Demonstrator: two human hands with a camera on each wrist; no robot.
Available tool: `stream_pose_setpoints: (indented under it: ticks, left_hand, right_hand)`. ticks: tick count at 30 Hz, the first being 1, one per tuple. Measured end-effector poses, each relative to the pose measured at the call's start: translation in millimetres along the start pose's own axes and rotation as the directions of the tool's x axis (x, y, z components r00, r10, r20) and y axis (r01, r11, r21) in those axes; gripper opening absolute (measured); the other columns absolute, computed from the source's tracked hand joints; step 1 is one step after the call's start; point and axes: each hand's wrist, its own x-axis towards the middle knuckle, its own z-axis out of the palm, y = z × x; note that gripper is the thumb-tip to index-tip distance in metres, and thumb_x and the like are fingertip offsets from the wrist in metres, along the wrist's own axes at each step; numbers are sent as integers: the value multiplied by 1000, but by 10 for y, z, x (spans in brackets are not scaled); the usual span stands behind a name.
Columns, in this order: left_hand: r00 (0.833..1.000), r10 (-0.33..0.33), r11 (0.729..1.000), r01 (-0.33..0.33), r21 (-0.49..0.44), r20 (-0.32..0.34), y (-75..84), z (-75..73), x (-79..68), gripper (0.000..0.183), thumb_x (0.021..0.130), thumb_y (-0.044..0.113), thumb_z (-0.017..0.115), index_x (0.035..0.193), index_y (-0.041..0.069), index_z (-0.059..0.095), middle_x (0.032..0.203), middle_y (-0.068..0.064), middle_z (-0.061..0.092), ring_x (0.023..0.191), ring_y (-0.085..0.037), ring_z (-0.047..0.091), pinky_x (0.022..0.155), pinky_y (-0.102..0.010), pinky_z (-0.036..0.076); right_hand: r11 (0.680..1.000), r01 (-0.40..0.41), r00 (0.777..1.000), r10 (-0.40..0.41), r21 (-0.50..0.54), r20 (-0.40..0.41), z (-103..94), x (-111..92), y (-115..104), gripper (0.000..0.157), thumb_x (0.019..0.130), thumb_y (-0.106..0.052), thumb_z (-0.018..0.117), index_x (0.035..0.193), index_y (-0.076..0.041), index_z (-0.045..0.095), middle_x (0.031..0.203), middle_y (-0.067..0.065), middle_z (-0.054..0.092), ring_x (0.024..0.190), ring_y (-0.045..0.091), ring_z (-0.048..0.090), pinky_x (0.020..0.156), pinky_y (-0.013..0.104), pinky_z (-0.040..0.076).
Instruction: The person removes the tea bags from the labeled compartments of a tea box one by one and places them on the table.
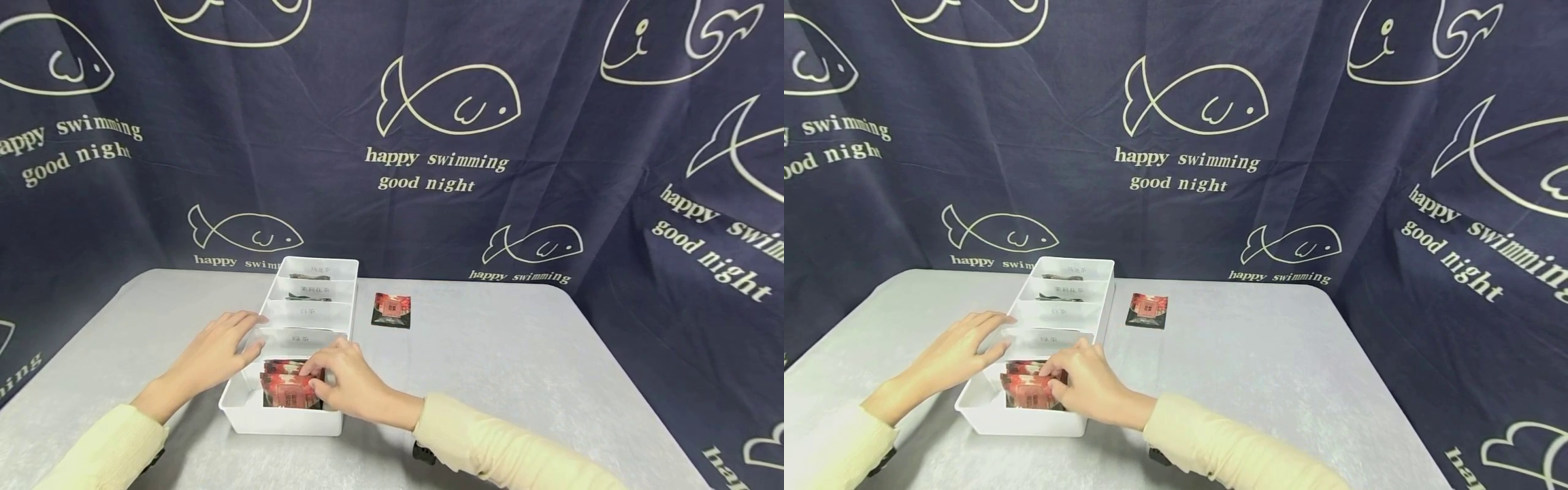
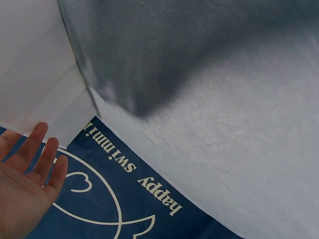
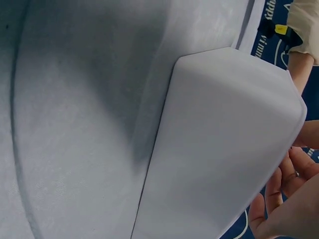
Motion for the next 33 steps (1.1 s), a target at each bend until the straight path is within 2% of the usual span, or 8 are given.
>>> stream_pose_setpoints:
  ticks: [5, 10, 15, 20, 22, 26, 30, 33]
  left_hand:
    - [1000, 9, 1000, -9, -2, -11, 10, -7, -3, 38, 84, 25, 58, 117, 6, 58, 116, -13, 60, 111, -35, 52, 91, -54, 41]
    - [1000, 16, 1000, -16, 0, -21, 4, 3, -5, 38, 84, 25, 59, 116, 5, 58, 115, -12, 60, 109, -34, 52, 91, -54, 41]
    - [1000, 12, 1000, -12, 1, -13, -10, 7, -2, 39, 84, 26, 59, 117, 6, 57, 116, -12, 59, 110, -34, 51, 91, -54, 41]
    - [1000, 3, 1000, -3, -1, 0, -19, 6, 2, 41, 84, 27, 58, 119, 5, 56, 118, -13, 59, 111, -34, 51, 91, -54, 40]
    - [1000, 2, 1000, -2, -3, 1, -17, 4, 3, 41, 84, 27, 58, 119, 5, 56, 118, -13, 59, 111, -34, 51, 91, -54, 41]
    - [1000, 3, 1000, -3, -6, 3, -12, -2, 8, 40, 84, 27, 58, 118, 5, 57, 117, -13, 59, 112, -34, 51, 92, -54, 40]
    - [1000, 8, 1000, -8, -5, 1, -13, 2, 8, 40, 84, 27, 59, 118, 5, 57, 117, -13, 59, 111, -34, 51, 92, -54, 40]
    - [1000, 11, 1000, -11, -5, -3, -15, 4, 5, 40, 84, 27, 58, 118, 5, 57, 117, -13, 59, 111, -34, 51, 92, -53, 40]
  right_hand:
    - [995, -36, 999, 38, 93, -19, -42, 11, 2, 17, 79, -8, 64, 93, -17, 67, 84, -10, 65, 86, 5, 44, 85, 21, 32]
    - [990, -37, 998, 42, 135, -41, -126, 28, -11, 15, 80, -7, 63, 92, -15, 67, 86, -7, 67, 88, 5, 45, 89, 25, 34]
    - [983, -42, 996, 56, 177, -76, -253, 43, -37, 16, 79, -5, 62, 91, -14, 67, 84, -4, 66, 85, 8, 46, 80, 21, 37]
    - [977, -18, 991, 46, 212, -128, -396, 65, -37, 16, 78, -4, 61, 89, -13, 68, 85, -3, 67, 84, 12, 48, 77, 27, 41]
    - [976, -25, 988, 57, 217, -143, -450, 73, -24, 15, 78, -5, 61, 89, -13, 68, 86, -3, 66, 84, 13, 48, 78, 29, 40]
    - [978, -35, 982, 71, 205, -172, -555, 82, 18, 14, 79, -6, 62, 90, -14, 67, 86, -3, 66, 84, 11, 48, 78, 26, 37]
    - [986, -1, 974, 39, 167, -221, -663, 84, 78, 14, 78, -5, 62, 88, -14, 68, 85, -4, 67, 81, 11, 48, 73, 25, 40]
    - [984, 7, 969, 36, 175, -243, -741, 81, 148, 14, 79, -4, 62, 86, -13, 68, 86, -3, 67, 81, 11, 48, 74, 25, 44]
